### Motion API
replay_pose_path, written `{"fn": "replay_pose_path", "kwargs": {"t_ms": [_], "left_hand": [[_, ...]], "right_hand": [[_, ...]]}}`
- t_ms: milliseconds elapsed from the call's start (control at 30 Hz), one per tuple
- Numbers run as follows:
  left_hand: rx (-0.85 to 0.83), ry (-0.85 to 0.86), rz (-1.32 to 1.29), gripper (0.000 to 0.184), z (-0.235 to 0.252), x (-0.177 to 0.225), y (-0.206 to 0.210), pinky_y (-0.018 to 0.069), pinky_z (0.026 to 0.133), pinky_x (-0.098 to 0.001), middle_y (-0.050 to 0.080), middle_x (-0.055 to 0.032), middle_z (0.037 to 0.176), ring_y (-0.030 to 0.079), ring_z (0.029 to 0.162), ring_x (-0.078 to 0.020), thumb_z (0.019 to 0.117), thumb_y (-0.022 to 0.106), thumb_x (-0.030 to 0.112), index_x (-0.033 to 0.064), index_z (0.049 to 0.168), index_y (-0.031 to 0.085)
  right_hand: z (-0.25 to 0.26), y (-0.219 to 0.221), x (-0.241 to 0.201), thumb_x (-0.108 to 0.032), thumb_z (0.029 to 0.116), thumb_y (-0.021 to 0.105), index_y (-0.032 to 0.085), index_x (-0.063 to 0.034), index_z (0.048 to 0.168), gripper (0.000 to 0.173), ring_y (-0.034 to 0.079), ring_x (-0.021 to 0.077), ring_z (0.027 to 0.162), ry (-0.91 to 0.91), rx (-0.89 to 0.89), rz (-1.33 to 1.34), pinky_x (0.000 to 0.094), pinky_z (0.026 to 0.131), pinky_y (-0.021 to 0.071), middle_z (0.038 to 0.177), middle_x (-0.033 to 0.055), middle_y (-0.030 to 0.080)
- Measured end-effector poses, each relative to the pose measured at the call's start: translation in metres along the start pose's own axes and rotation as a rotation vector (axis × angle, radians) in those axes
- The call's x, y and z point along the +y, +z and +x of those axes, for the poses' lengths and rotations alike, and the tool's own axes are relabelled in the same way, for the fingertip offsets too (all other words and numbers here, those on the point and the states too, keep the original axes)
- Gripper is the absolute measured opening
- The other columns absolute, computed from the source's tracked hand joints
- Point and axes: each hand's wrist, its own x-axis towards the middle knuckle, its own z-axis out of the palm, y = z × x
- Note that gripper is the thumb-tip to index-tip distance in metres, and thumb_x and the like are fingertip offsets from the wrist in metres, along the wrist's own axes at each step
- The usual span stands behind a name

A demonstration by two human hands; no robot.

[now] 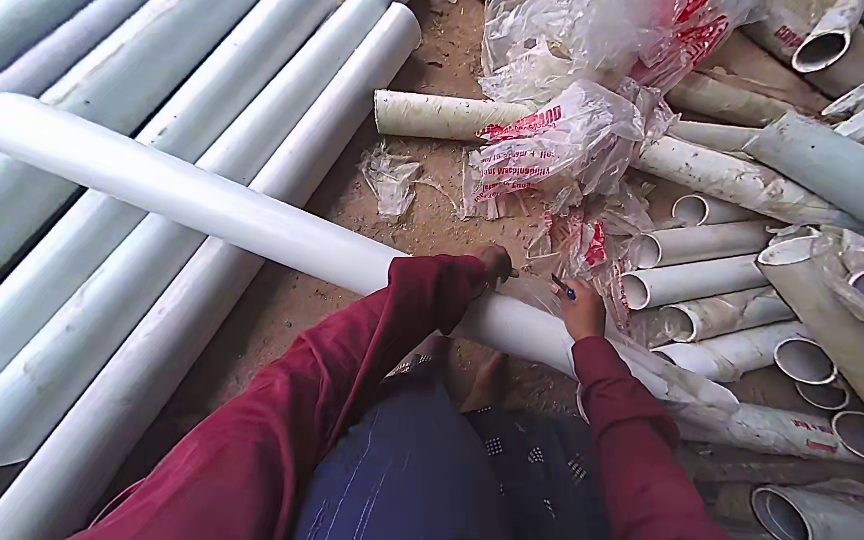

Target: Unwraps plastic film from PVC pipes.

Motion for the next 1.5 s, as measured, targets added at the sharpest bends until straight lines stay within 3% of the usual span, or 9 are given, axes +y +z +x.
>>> {"fn": "replay_pose_path", "kwargs": {"t_ms": [67, 133, 300, 433, 567, 800, 1000, 1200, 1500], "left_hand": [[0.066, 0.123, -0.146, 0.043, -0.003, -0.018, -0.009, 0.053, 0.093, -0.053, 0.071, -0.0238, 0.113, 0.069, 0.101, -0.0355, 0.1029, 0.064, 0.033, -0.0013, 0.129, 0.065], [0.133, 0.228, -0.208, 0.049, -0.024, -0.028, -0.018, 0.0367, 0.116, -0.0548, 0.056, -0.026, 0.144, 0.054, 0.135, -0.0394, 0.1069, 0.057, 0.028, -0.0013, 0.146, 0.051], [0.434, 0.215, -0.246, 0.051, -0.092, -0.061, -0.004, 0.0323, 0.12, -0.0513, 0.038, -0.0205, 0.162, 0.04, 0.149, -0.0337, 0.1091, 0.051, 0.028, -0.0019, 0.15, 0.046], [0.521, 0.04, 0.238, 0.075, -0.123, -0.1, -0.006, 0.0238, 0.122, -0.0609, 0.053, -0.0217, 0.151, 0.042, 0.147, -0.0396, 0.0956, 0.064, 0.058, 0.0007, 0.143, 0.056], [0.62, 0.212, 0.49, 0.072, -0.129, -0.123, 0.015, 0.0508, 0.098, -0.0564, 0.075, -0.0156, 0.113, 0.07, 0.11, -0.0359, 0.0921, 0.054, 0.071, 0.006, 0.116, 0.074], [1.205, 0.398, 0.287, 0.053, -0.139, -0.138, 0.08, 0.0463, 0.108, -0.0443, 0.076, -0.011, 0.117, 0.07, 0.117, -0.0268, 0.1084, 0.03, 0.031, 0.0062, 0.111, 0.076], [1.087, 0.453, -0.003, 0.03, -0.168, -0.145, 0.047, 0.0559, 0.098, -0.0449, 0.073, -0.0196, 0.117, 0.072, 0.108, -0.031, 0.0925, 0.054, -0.003, -0.0048, 0.117, 0.07], [1.014, 0.415, 0.05, 0.02, -0.179, -0.159, 0.036, 0.0453, 0.109, -0.0492, 0.072, -0.0169, 0.111, 0.064, 0.117, -0.0337, 0.0929, 0.072, 0.021, 0.0013, 0.097, 0.074], [1.019, -0.01, 0.072, 0.017, -0.179, -0.092, 0.062, 0.0265, 0.113, -0.0744, 0.064, -0.0264, 0.131, 0.043, 0.141, -0.0511, 0.0881, 0.077, 0.009, -0.0061, 0.086, 0.071]], "right_hand": [[0.003, 0.002, -0.001, -0.018, 0.1024, 0.064, 0.072, 0.0033, 0.118, 0.027, 0.064, 0.0428, 0.115, -0.016, 0.011, -0.004, 0.0596, 0.104, 0.0436, 0.117, 0.026, 0.07], [-0.001, 0.002, -0.003, -0.013, 0.102, 0.063, 0.072, 0.0035, 0.118, 0.025, 0.065, 0.0434, 0.114, -0.046, 0.044, -0.007, 0.0603, 0.103, 0.0443, 0.117, 0.0265, 0.07], [-0.014, 0.005, -0.008, 0.003, 0.0974, 0.057, 0.073, 0.0056, 0.114, 0.023, 0.068, 0.0486, 0.106, -0.193, 0.215, -0.118, 0.063, 0.094, 0.0497, 0.111, 0.0293, 0.071], [-0.022, 0.011, -0.006, 0.002, 0.0968, 0.058, 0.074, 0.005, 0.109, 0.02, 0.069, 0.0508, 0.099, -0.261, 0.401, -0.16, 0.0628, 0.086, 0.0518, 0.105, 0.0309, 0.071], [-0.02, 0.008, -0.008, 0.002, 0.0935, 0.061, 0.076, 0.0042, 0.104, 0.018, 0.068, 0.0499, 0.098, -0.216, 0.506, -0.097, 0.0622, 0.086, 0.0499, 0.102, 0.0298, 0.071], [-0.001, -0.003, -0.019, -0.021, 0.1029, 0.064, 0.07, 0.002, 0.121, 0.03, 0.062, 0.0386, 0.119, 0.426, 0.124, 0.088, 0.0564, 0.102, 0.0436, 0.123, 0.0257, 0.068], [-0.044, 0.013, -0.018, -0.018, 0.1013, 0.063, 0.06, 0.0082, 0.131, 0.039, 0.066, 0.0328, 0.092, 0.167, 0.482, 0.2, 0.0482, 0.085, 0.051, 0.105, 0.0256, 0.069], [-0.063, 0.035, -0.009, -0.006, 0.0948, 0.055, 0.065, 0.0094, 0.12, 0.031, 0.066, 0.0343, 0.084, -0.017, 0.585, 0.104, 0.0483, 0.079, 0.0519, 0.092, 0.0238, 0.069], [-0.064, 0.034, -0.013, -0.005, 0.0968, 0.056, 0.068, 0.0101, 0.115, 0.027, 0.067, 0.0395, 0.086, -0.024, 0.549, 0.053, 0.0517, 0.081, 0.0517, 0.09, 0.0255, 0.07]]}}
